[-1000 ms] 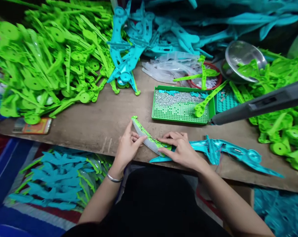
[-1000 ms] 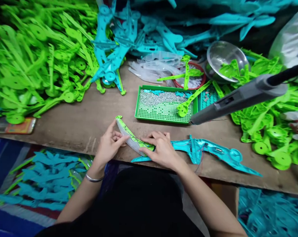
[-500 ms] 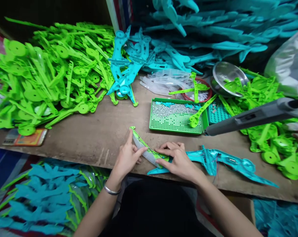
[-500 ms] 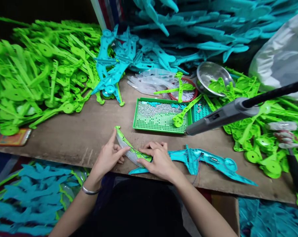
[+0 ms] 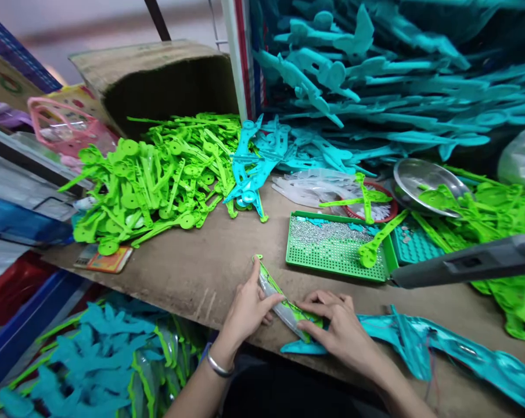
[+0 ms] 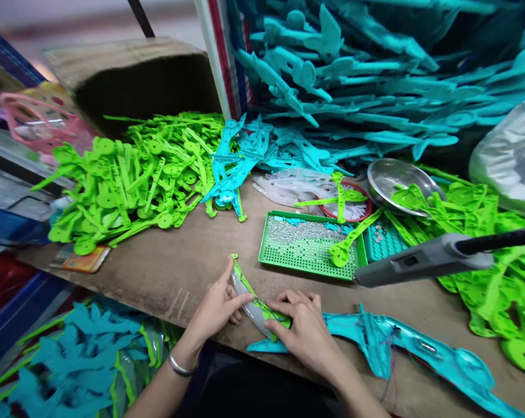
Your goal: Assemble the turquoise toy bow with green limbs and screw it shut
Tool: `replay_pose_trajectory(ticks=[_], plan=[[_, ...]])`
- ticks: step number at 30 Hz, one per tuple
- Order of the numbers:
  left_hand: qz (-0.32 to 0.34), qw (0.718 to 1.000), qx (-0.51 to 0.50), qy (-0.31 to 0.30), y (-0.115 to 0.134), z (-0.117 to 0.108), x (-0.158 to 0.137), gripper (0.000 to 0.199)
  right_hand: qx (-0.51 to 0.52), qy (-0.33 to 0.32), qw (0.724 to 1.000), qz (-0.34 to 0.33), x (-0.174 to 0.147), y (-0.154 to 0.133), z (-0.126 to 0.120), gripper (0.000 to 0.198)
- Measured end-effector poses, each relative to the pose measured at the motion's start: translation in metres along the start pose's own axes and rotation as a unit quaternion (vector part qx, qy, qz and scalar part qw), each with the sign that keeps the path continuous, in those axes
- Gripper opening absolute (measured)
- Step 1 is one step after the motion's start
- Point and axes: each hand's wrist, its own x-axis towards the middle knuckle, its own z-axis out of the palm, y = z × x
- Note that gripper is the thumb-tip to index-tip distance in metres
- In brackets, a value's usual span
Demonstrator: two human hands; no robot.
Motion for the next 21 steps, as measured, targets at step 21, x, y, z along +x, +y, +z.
replay_pose_trajectory(ticks=[21], plan=[[0.195,0.897,0.159,0.364,0.08,-0.147,0.131,0.033,-0.009,-0.017,1.0,0.007,-0.002,-0.005,-0.006,0.036]])
